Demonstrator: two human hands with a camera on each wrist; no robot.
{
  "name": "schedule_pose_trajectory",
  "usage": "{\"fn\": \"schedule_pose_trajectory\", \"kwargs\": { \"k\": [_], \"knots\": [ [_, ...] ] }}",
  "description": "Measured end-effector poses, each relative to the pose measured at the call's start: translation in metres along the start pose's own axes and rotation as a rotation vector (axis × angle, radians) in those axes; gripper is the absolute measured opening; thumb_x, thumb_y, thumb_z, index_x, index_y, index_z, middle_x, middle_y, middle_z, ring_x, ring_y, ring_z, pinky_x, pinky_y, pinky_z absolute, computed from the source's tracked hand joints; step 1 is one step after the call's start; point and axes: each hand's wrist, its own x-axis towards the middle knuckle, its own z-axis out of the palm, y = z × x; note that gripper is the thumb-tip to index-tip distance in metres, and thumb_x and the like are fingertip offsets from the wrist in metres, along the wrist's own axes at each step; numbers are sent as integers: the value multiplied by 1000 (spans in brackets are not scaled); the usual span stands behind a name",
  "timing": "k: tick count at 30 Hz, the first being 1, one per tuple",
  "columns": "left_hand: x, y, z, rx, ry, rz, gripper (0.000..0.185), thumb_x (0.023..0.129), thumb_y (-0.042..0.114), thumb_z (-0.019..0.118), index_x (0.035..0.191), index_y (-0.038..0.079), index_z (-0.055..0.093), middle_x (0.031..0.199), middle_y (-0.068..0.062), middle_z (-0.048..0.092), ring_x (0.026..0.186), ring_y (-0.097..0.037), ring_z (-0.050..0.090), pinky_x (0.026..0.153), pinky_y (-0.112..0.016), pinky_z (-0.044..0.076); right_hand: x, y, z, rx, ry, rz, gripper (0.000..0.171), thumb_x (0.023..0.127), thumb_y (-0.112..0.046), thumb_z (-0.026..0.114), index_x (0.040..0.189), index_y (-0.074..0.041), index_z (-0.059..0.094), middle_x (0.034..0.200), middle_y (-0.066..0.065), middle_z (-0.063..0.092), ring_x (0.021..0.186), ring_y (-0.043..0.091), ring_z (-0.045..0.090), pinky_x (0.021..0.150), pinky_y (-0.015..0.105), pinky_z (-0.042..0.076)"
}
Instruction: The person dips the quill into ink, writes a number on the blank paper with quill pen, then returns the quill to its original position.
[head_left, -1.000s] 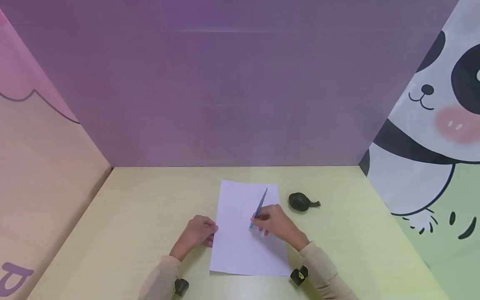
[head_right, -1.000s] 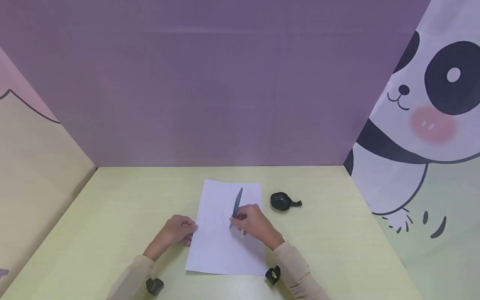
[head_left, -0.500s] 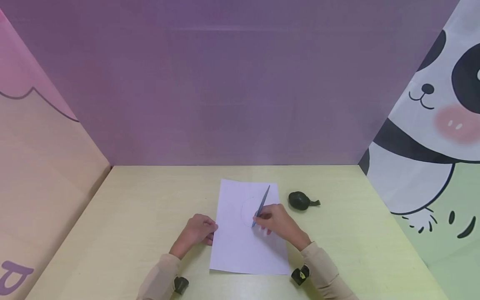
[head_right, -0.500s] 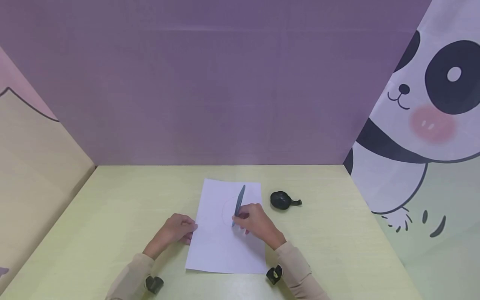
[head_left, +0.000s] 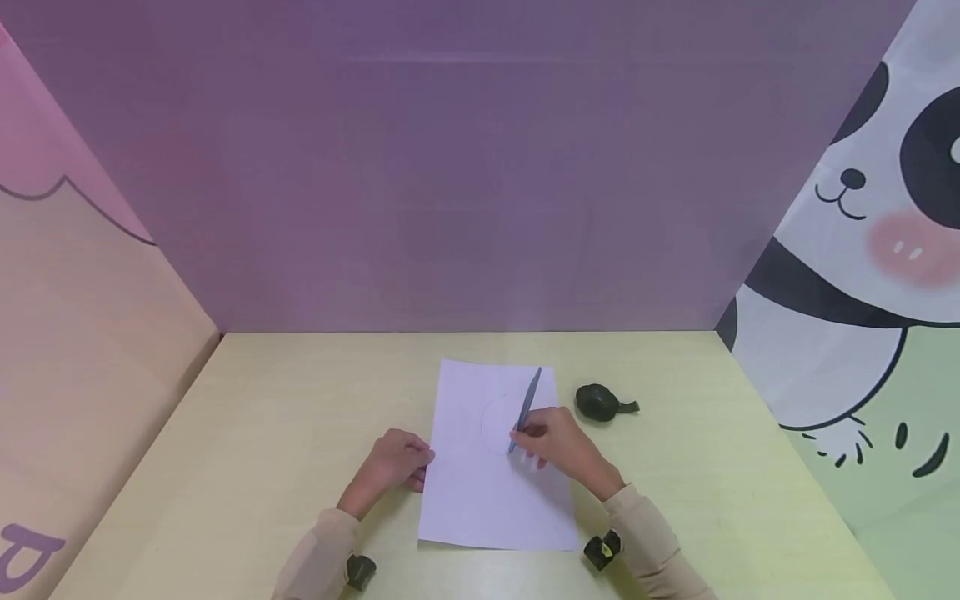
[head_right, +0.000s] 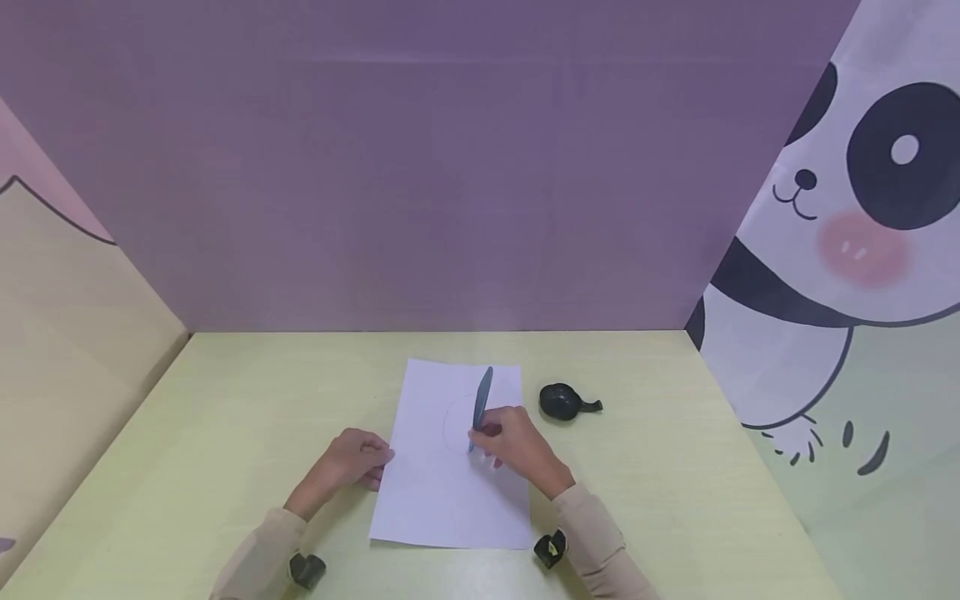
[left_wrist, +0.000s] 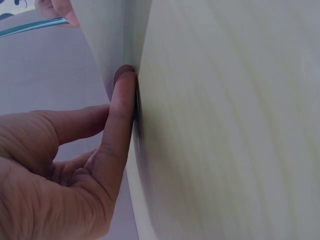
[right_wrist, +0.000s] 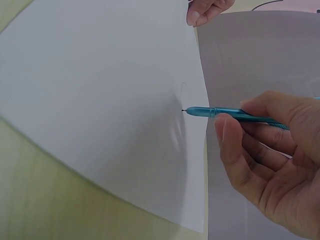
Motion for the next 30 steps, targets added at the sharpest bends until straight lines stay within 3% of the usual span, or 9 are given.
{"fn": "schedule_pose_trajectory", "kwargs": {
  "k": [12,30],
  "knots": [
    [4,-2,2,-3,-8,-10,14,96,-4,65,104,-15,68,76,-14,69,60,-17,68,60,-35,67,-2,2,0,-4,51,29,13,98,-8,70,96,3,76,75,12,71,53,13,61,47,23,52],
    [4,-3,0,-5,-20,-5,14,96,-5,65,105,-15,68,76,-14,69,61,-17,68,60,-34,67,4,2,2,17,108,51,15,99,-7,69,99,6,75,76,15,72,51,12,62,48,26,56]
  ]
}}
